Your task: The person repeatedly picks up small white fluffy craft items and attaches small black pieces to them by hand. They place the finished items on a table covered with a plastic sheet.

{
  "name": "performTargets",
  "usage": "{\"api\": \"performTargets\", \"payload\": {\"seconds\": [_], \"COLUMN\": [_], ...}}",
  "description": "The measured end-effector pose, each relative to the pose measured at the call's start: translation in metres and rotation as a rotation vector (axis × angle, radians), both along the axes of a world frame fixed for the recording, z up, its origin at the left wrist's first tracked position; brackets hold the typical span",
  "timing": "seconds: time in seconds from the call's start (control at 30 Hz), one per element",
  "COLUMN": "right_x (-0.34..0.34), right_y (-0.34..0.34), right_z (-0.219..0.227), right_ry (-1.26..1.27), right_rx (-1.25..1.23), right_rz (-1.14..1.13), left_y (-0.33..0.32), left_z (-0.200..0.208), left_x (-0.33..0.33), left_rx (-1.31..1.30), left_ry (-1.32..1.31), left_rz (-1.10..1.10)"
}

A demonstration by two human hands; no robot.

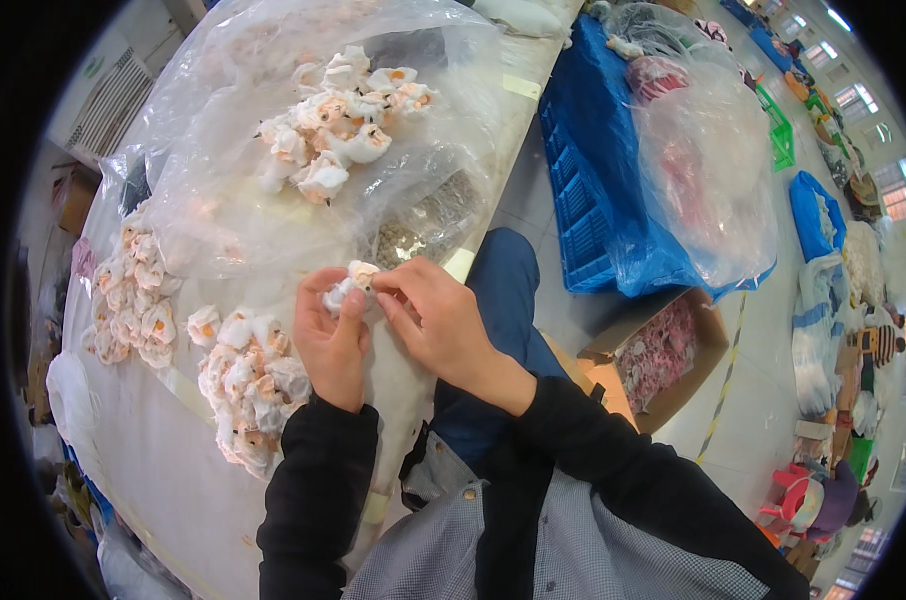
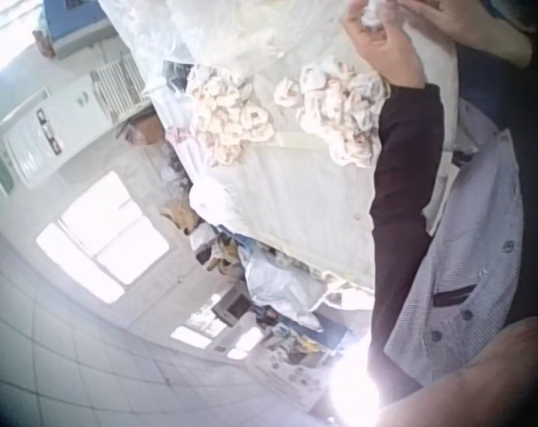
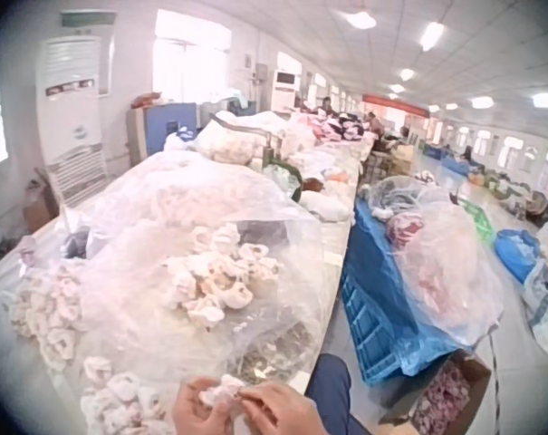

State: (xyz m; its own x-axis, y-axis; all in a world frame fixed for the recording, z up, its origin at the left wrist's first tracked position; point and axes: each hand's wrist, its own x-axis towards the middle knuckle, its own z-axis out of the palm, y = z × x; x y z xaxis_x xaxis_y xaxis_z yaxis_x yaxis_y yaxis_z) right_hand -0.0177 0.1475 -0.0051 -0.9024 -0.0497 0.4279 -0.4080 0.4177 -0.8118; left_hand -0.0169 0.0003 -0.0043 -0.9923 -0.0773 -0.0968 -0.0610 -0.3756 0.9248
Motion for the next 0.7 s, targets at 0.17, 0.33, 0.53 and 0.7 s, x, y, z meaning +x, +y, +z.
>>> {"api": "performTargets", "payload": {"seconds": [0.17, 0.33, 0.53, 0.7], "right_x": [0.003, 0.004, 0.0, -0.004], "right_y": [0.002, 0.006, 0.008, 0.011], "right_z": [-0.001, -0.001, 0.002, -0.007], "right_ry": [-0.092, -0.121, -0.324, -0.435], "right_rx": [-0.019, -0.064, -0.407, -0.48], "right_rz": [0.016, 0.04, 0.104, 0.148], "left_y": [-0.002, -0.001, 0.001, 0.001], "left_z": [-0.003, -0.003, 0.002, -0.001], "left_x": [0.004, 0.002, 0.003, 0.004], "left_rx": [-0.024, -0.036, 0.03, 0.053], "left_ry": [-0.013, -0.012, -0.048, -0.067], "left_rz": [-0.043, -0.046, -0.108, -0.155]}}
